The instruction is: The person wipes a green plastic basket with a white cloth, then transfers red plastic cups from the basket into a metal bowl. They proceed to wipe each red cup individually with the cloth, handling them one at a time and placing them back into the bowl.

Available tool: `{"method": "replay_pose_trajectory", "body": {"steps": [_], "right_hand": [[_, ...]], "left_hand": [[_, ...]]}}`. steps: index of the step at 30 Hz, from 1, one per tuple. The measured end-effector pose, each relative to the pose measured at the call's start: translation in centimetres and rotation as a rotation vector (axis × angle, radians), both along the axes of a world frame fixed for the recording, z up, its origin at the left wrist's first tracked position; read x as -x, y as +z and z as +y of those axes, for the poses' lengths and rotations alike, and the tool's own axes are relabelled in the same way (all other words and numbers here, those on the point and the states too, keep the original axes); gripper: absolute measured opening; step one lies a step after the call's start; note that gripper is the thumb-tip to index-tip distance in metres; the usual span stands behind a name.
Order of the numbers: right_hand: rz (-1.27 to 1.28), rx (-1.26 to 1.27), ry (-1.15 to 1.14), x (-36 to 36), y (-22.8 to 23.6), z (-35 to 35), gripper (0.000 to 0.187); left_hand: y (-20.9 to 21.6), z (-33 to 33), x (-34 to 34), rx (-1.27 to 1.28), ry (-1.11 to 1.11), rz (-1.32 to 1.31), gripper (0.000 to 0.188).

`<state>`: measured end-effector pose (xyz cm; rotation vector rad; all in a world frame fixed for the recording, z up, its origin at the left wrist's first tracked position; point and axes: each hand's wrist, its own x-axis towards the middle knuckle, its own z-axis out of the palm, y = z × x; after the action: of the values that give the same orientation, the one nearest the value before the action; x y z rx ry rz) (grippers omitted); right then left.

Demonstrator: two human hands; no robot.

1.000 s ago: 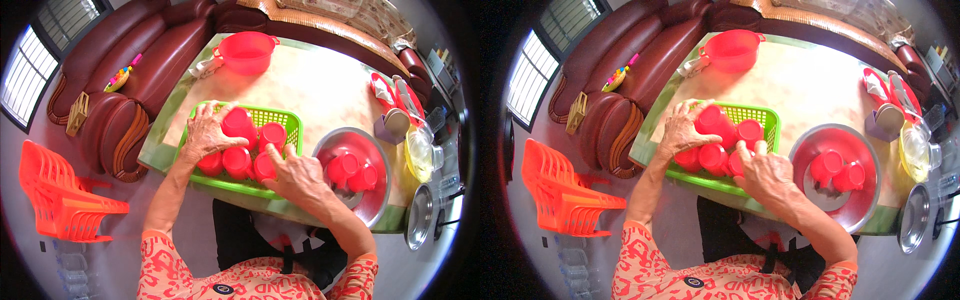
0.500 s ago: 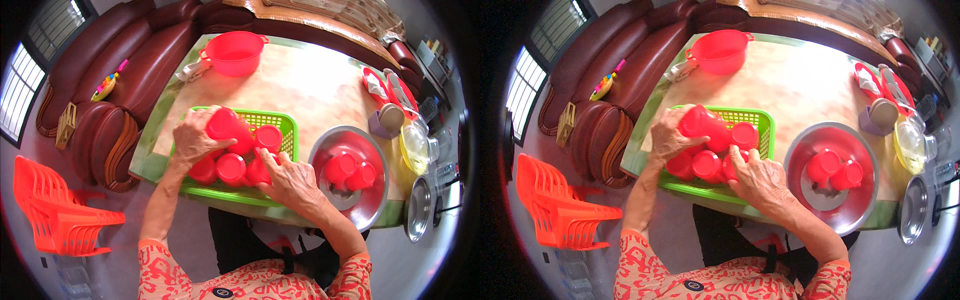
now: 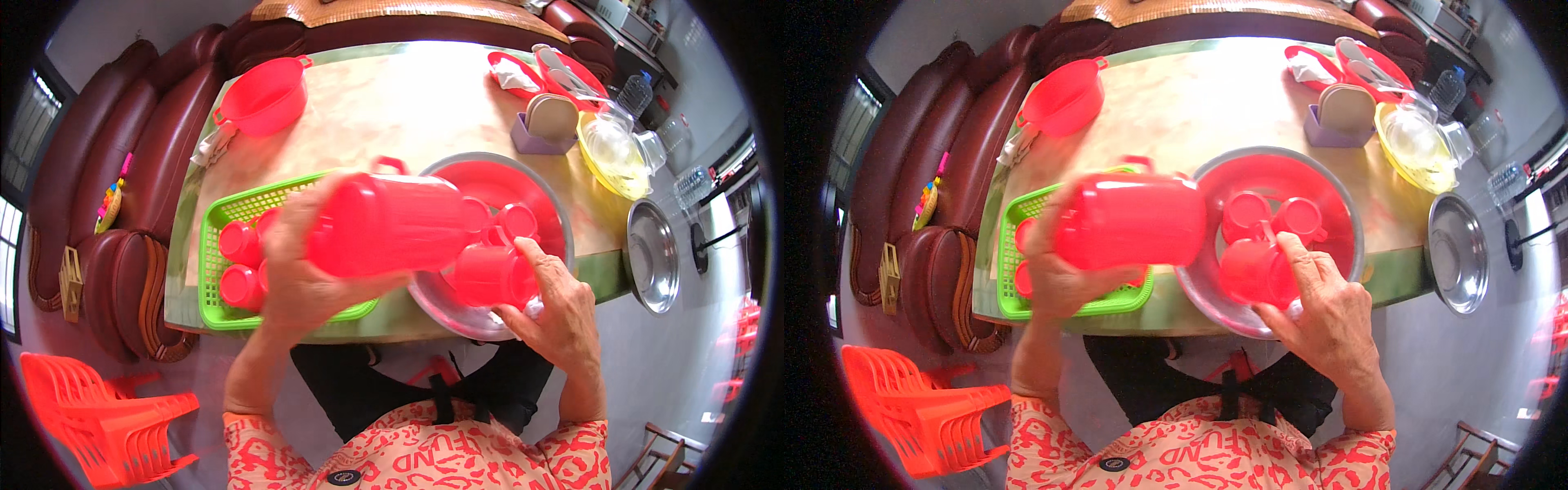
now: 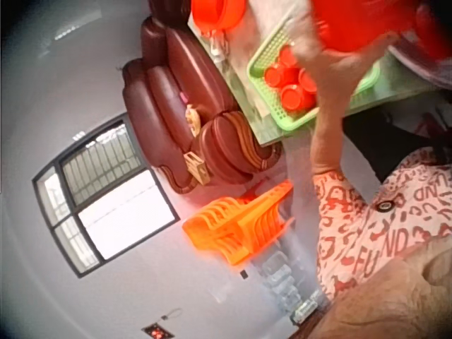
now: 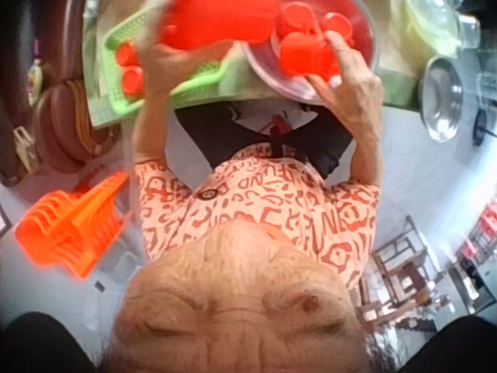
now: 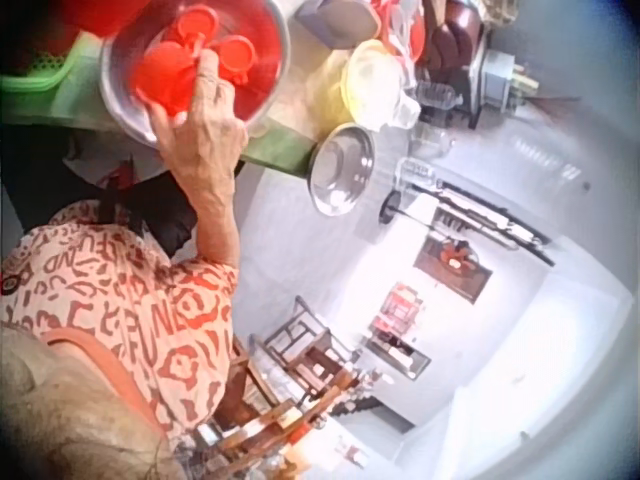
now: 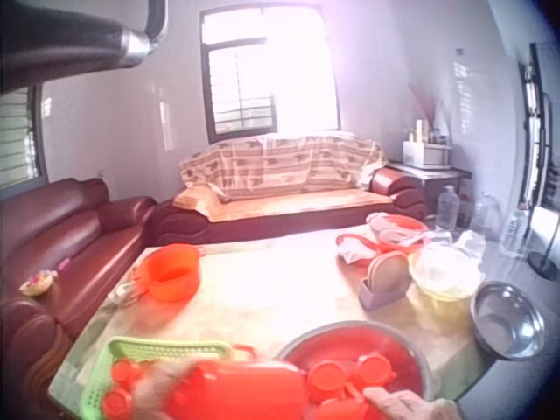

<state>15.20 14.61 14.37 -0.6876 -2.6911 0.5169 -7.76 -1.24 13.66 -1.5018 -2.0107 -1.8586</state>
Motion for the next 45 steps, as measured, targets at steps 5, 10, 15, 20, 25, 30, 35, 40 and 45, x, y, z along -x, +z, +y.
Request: {"method": "replay_pose_trajectory", "body": {"steps": [5, 10, 15, 20, 25, 30, 35, 40, 45], "right_hand": [[-0.23, -0.057, -0.052, -2.1, -2.0, 2.1, 0.077], [-0.255, -0.047, -0.008, -2.8, -3.6, 3.1, 0.079], [-0.191, 0.01, 0.022, -3.7, -4.3, 3.8, 0.075], [-0.004, 0.08, -0.013, -6.1, -5.1, 5.2, 0.067], [0.037, 0.2, -0.064, -7.9, -4.8, 5.6, 0.058], [0.083, 0.235, -0.044, -8.8, -5.0, 5.7, 0.051], [0.155, 0.257, -0.053, -9.1, -5.3, 5.8, 0.047], [0.238, 0.368, -0.126, -10.8, -4.3, 6.5, 0.038], [0.553, 0.451, -0.586, -13.6, -5.1, 9.1, 0.024]], "left_hand": [[-2.3, 6.2, -2.6, 0.23, 0.08, 0.17, 0.076], [-3.9, 10.8, -3.2, 0.417, 0.185, 0.443, 0.078], [-3.8, 13.3, -4.4, 0.522, 0.236, 0.492, 0.074], [-2.0, 14.0, -4.2, 0.545, 0.224, 0.517, 0.071], [-0.2, 15.2, -6.5, 0.483, 0.157, 0.661, 0.073], [-0.7, 16.5, -7.8, 0.585, 0.099, 0.701, 0.076], [-0.5, 16.1, -7.0, 0.55, 0.171, 0.682, 0.074], [-2.1, 15.9, -5.5, 0.578, 0.214, 0.503, 0.05], [-4.4, 17.1, -6.3, 0.644, 0.152, 0.514, 0.043]]}}
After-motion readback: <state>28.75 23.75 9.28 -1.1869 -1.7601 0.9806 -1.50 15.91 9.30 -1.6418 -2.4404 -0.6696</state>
